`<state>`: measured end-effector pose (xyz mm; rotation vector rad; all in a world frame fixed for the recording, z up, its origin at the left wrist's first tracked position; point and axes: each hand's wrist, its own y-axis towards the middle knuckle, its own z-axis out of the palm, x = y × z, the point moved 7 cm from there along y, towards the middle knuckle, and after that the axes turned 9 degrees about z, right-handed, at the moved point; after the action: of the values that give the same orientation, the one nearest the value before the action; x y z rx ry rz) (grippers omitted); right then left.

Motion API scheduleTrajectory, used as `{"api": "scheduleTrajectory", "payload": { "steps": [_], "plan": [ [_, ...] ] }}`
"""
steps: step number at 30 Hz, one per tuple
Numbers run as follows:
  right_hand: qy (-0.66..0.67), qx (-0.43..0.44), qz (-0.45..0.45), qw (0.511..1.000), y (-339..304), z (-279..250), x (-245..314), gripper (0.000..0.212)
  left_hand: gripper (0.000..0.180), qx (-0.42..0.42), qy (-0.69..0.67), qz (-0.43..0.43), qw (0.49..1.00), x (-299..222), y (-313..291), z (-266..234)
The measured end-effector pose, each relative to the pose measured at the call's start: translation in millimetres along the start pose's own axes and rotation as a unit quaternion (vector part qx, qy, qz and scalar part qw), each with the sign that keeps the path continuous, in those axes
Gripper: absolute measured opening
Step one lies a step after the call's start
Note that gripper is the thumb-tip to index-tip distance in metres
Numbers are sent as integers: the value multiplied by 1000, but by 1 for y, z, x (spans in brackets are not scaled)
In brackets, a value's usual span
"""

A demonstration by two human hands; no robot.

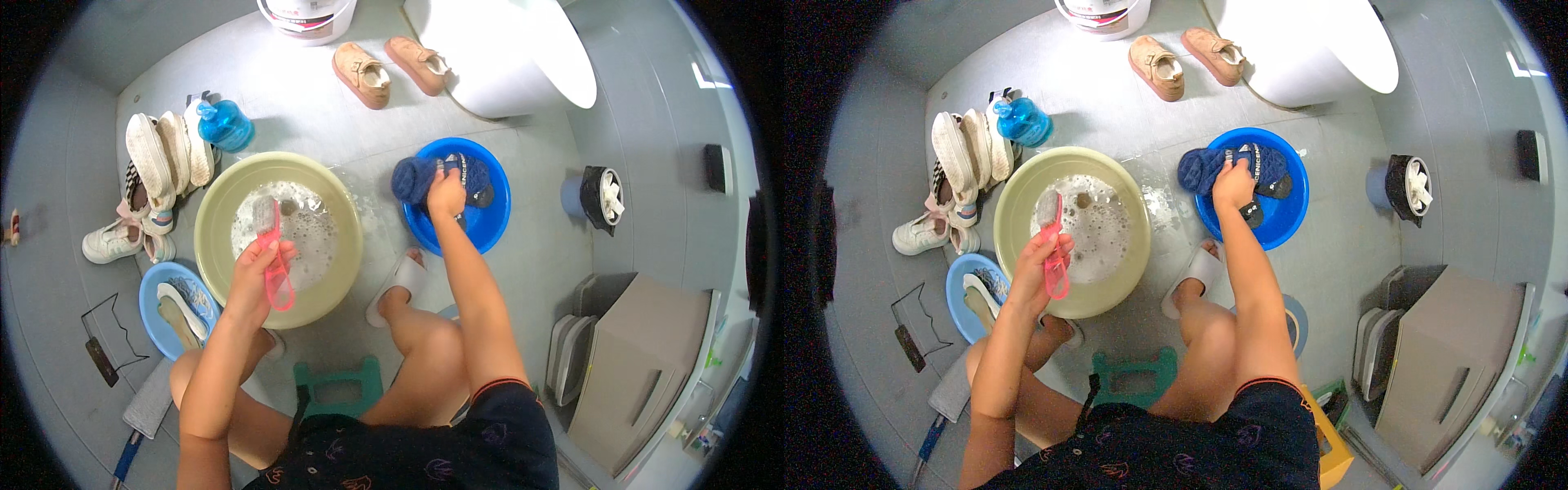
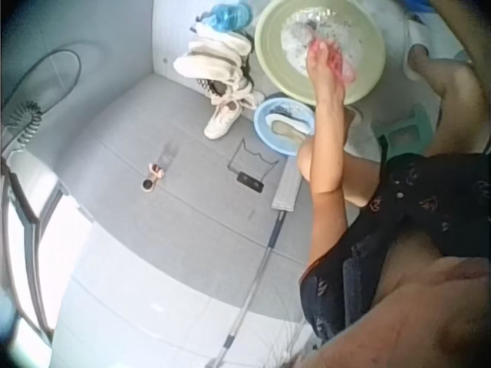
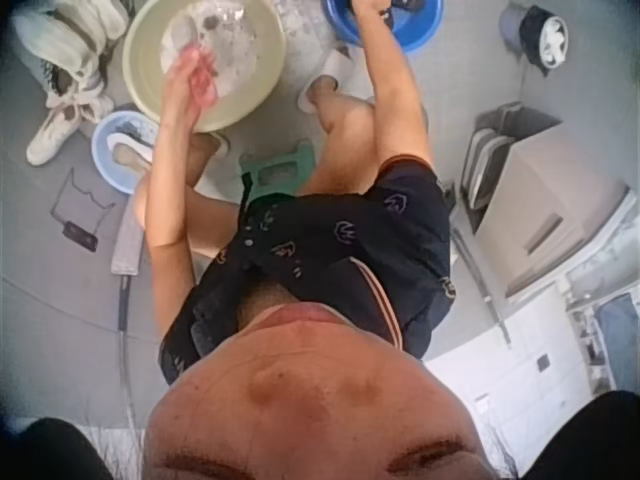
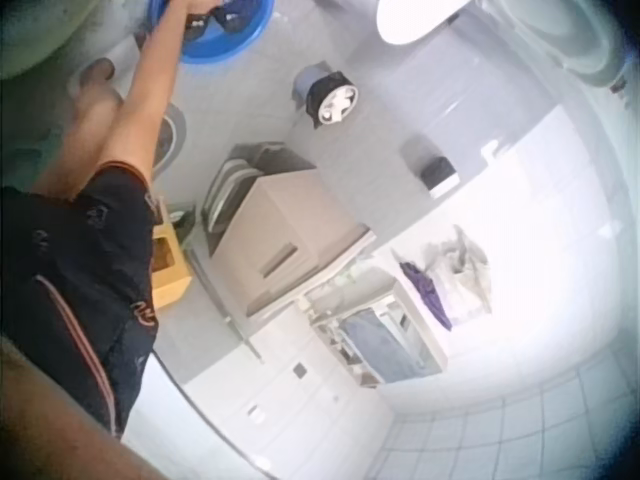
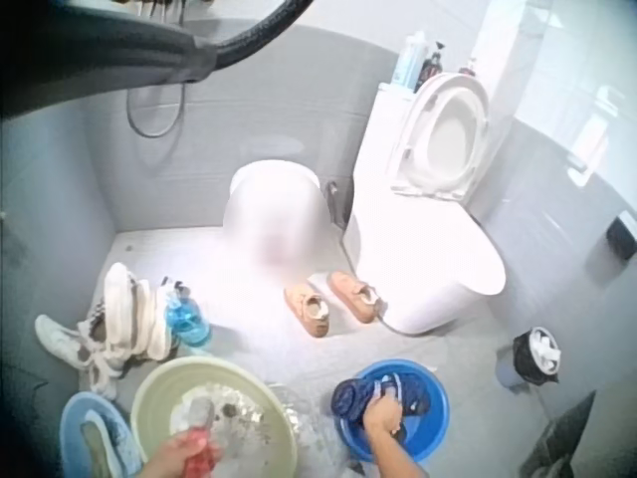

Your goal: The person scrubs a white sneaker with a pink brush in a basin of soapy water. They then rinse the sneaker and place it aside. Next, they pick up a pair of brown shoes and scrub them with the same brush in the soapy water, focusing on the soles and sides.

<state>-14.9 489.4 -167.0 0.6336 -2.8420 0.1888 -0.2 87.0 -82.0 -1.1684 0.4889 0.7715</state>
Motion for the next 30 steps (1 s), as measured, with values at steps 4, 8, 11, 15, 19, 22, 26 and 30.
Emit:
{"api": "scheduleTrajectory", "payload": {
  "steps": [4, 8, 11, 15, 19, 22, 26, 30],
  "plan": [
    [-107, -10, -116, 987, 19, 11, 11, 20, 25, 3, -6, -10, 1000, 6, 1, 4],
    [-174, -6, -116, 978, 37, 37, 1, 16, 21, -12, 3, -17, 1000, 7, 1, -1],
    [-141, -64, -94, 983, 51, 41, -20, 17, 20, -24, 3, -19, 1000, 9, 1, -3],
    [-73, -114, 19, 991, 69, 28, -56, 22, 18, -23, 24, -29, 999, 14, 3, -8],
    [122, -151, 125, 973, 96, 34, -104, 31, 19, -16, 33, -34, 999, 18, 3, -3],
    [210, -221, 128, 944, 81, 33, -128, 41, 22, -17, 36, -43, 998, 26, 1, -5],
    [540, 50, 401, 739, 69, 108, -186, 63, 23, 3, 44, -40, 998, 28, -1, 5],
    [649, 235, 350, 633, 70, 132, -181, 88, 22, -9, 52, -51, 997, 38, -3, 2]
  ]
}}
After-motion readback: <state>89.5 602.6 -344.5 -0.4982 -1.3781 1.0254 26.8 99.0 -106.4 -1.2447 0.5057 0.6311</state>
